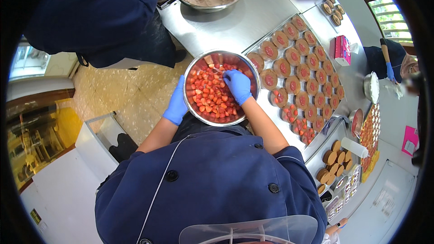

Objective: The person spreads red jam onto small round tart shells using a spoon, then places diced strawberries on top. The person briefly retrieves a knife to cut a strawberry before continuing to place pieces on the tarts.

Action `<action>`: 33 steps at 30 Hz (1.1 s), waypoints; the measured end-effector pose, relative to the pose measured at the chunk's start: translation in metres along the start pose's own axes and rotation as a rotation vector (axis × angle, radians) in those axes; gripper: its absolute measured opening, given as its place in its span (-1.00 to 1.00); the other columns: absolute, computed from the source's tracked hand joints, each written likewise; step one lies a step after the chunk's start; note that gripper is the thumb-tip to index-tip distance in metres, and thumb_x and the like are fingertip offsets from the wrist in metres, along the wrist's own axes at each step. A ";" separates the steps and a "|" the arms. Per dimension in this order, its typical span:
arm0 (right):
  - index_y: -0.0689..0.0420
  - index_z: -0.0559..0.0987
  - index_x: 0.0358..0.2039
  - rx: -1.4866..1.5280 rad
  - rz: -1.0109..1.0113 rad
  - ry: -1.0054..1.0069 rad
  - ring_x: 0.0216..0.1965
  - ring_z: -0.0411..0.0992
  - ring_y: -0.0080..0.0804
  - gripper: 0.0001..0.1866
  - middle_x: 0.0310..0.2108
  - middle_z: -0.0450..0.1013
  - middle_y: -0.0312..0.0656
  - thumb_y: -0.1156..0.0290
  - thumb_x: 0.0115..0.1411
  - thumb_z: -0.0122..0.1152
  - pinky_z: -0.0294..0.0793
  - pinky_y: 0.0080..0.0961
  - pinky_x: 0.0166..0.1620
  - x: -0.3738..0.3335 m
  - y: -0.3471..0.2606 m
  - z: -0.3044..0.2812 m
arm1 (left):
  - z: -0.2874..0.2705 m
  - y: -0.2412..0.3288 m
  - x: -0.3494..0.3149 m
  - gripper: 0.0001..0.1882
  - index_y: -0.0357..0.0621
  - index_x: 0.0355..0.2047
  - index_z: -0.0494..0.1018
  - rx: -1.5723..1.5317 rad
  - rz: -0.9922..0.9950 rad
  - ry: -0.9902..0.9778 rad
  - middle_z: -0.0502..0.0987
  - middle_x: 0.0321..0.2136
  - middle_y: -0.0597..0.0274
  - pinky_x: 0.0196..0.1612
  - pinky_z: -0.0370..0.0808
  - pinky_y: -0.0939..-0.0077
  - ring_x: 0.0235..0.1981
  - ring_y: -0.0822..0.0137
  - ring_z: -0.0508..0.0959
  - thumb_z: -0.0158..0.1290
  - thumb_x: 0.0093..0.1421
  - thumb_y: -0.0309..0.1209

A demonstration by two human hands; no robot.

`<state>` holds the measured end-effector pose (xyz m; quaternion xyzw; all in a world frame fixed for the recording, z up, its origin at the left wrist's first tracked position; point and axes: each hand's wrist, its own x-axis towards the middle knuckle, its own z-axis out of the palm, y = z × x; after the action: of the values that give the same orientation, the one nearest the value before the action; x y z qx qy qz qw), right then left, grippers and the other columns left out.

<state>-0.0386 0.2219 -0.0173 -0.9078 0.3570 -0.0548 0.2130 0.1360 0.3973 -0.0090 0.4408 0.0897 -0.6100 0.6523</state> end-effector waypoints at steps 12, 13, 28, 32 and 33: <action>0.03 0.60 -0.37 0.076 0.005 0.064 -0.39 0.56 -0.25 -0.79 -0.43 0.58 -0.17 0.21 0.04 0.33 0.52 -0.32 -0.32 -0.001 -0.012 0.001 | -0.008 -0.009 0.006 -0.47 -0.16 0.10 0.38 -0.068 0.023 -0.032 0.54 -0.05 0.02 0.00 0.55 0.30 -0.11 0.23 0.59 -0.18 0.38 0.01; 0.02 0.60 -0.37 -0.019 -0.065 0.066 -0.39 0.56 -0.25 -0.78 -0.43 0.57 -0.18 0.19 0.05 0.33 0.52 -0.30 -0.33 0.001 -0.016 0.003 | -0.010 -0.010 0.008 -0.47 -0.16 0.09 0.39 -0.072 0.006 -0.005 0.54 -0.05 0.02 0.00 0.55 0.30 -0.11 0.22 0.59 -0.18 0.38 0.01; -0.08 0.68 -0.36 0.098 -0.165 -0.053 -0.25 0.49 -0.24 -0.85 -0.35 0.56 -0.25 0.35 0.04 0.21 0.49 -0.29 -0.17 -0.011 -0.039 -0.007 | 0.015 -0.002 -0.011 -0.41 -0.18 0.14 0.35 0.006 0.013 0.045 0.50 0.02 0.04 0.06 0.50 0.37 -0.04 0.26 0.55 -0.22 0.38 0.05; -0.04 0.62 -0.26 0.003 -0.423 -0.153 -0.30 0.52 -0.22 -0.80 -0.42 0.53 -0.23 0.31 0.05 0.23 0.51 -0.24 -0.24 -0.011 -0.052 0.017 | 0.014 0.000 -0.011 -0.42 -0.16 0.15 0.34 0.075 0.033 0.020 0.50 0.02 0.07 0.08 0.48 0.39 -0.03 0.27 0.54 -0.26 0.39 0.03; -0.05 0.61 -0.24 -0.019 -0.395 -0.204 -0.30 0.52 -0.23 -0.78 -0.40 0.53 -0.23 0.29 0.07 0.23 0.51 -0.24 -0.24 -0.009 -0.053 0.019 | 0.013 -0.001 -0.010 -0.42 -0.16 0.16 0.34 0.095 0.051 0.013 0.50 0.02 0.07 0.08 0.48 0.39 -0.03 0.27 0.54 -0.27 0.40 0.04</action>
<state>-0.0074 0.2689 -0.0113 -0.9630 0.1492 0.0001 0.2246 0.1268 0.3959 0.0048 0.4775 0.0538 -0.5937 0.6455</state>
